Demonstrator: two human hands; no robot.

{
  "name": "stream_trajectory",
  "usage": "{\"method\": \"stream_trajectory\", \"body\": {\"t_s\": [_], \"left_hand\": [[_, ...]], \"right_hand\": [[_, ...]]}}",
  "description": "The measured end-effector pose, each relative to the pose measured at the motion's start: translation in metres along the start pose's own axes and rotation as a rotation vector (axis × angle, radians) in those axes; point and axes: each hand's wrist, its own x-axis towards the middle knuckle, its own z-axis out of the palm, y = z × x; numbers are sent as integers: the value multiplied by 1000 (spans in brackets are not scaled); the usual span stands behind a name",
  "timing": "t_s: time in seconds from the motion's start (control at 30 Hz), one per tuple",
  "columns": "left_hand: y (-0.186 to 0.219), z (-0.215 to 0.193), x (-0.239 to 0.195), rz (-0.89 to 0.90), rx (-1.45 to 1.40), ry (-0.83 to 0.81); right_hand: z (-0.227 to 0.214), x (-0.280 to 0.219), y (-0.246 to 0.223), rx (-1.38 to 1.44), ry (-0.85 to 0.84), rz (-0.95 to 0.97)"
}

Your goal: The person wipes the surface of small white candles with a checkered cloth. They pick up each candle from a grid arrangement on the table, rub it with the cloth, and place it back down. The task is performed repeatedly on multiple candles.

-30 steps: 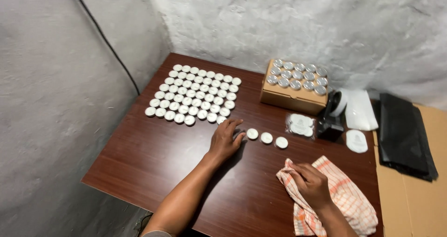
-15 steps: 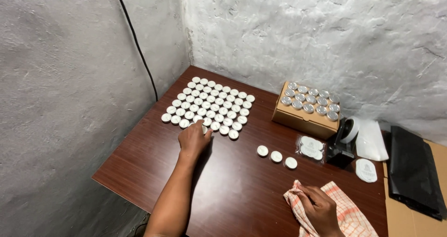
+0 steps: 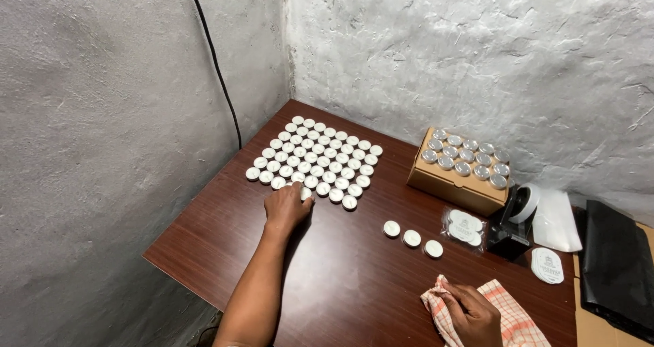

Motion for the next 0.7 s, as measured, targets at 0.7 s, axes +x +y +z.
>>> {"method": "stream_trajectory", "body": {"t_s": [0.7], "left_hand": [[15, 7, -7, 151, -162, 96]], "right_hand": [[2, -7, 19, 31, -3, -35]]}}
